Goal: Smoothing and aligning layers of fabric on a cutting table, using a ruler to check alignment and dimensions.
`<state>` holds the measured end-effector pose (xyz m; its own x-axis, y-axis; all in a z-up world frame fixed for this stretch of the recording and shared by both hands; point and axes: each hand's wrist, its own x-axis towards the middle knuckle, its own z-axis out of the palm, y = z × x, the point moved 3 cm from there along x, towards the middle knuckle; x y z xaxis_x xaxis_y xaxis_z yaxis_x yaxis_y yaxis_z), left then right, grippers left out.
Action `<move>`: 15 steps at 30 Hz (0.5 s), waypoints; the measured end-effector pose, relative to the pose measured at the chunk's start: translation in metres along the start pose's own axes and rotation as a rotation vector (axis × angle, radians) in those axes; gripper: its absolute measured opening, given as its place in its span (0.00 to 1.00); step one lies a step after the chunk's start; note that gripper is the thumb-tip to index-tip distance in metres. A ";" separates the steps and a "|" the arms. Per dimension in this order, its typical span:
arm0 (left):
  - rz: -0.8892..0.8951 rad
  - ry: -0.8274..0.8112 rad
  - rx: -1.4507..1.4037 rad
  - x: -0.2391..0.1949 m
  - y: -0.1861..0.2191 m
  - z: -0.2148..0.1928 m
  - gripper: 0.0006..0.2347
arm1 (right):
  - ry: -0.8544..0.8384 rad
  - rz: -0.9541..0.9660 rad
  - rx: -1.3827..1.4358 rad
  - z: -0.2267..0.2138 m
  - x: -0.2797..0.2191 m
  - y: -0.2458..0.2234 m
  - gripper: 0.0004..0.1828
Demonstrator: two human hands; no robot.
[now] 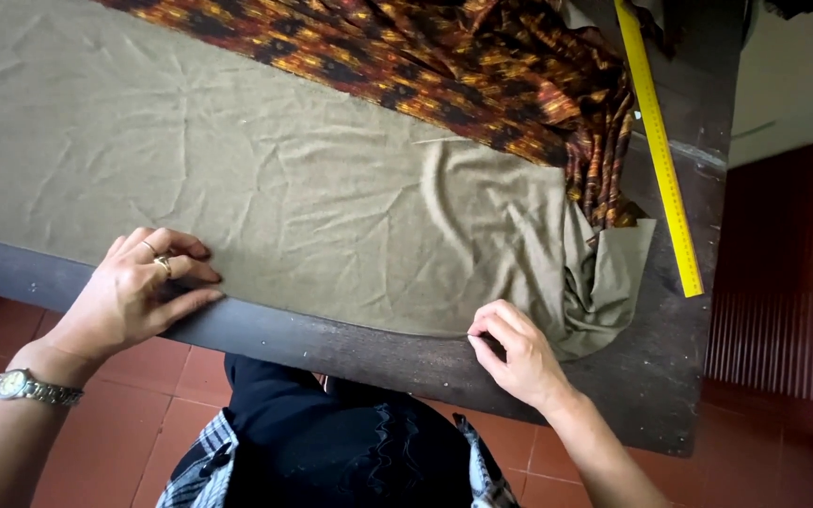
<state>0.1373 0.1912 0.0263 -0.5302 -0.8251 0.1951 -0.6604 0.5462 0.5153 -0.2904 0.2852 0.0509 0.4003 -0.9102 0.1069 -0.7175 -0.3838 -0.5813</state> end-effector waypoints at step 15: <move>0.110 0.060 0.118 0.068 0.075 0.057 0.13 | 0.033 0.024 0.024 -0.009 0.000 0.002 0.05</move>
<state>0.0210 0.1844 0.0304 -0.5728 -0.7643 0.2962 -0.6597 0.6443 0.3869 -0.2970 0.2835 0.0567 0.3632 -0.9241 0.1191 -0.7130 -0.3579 -0.6029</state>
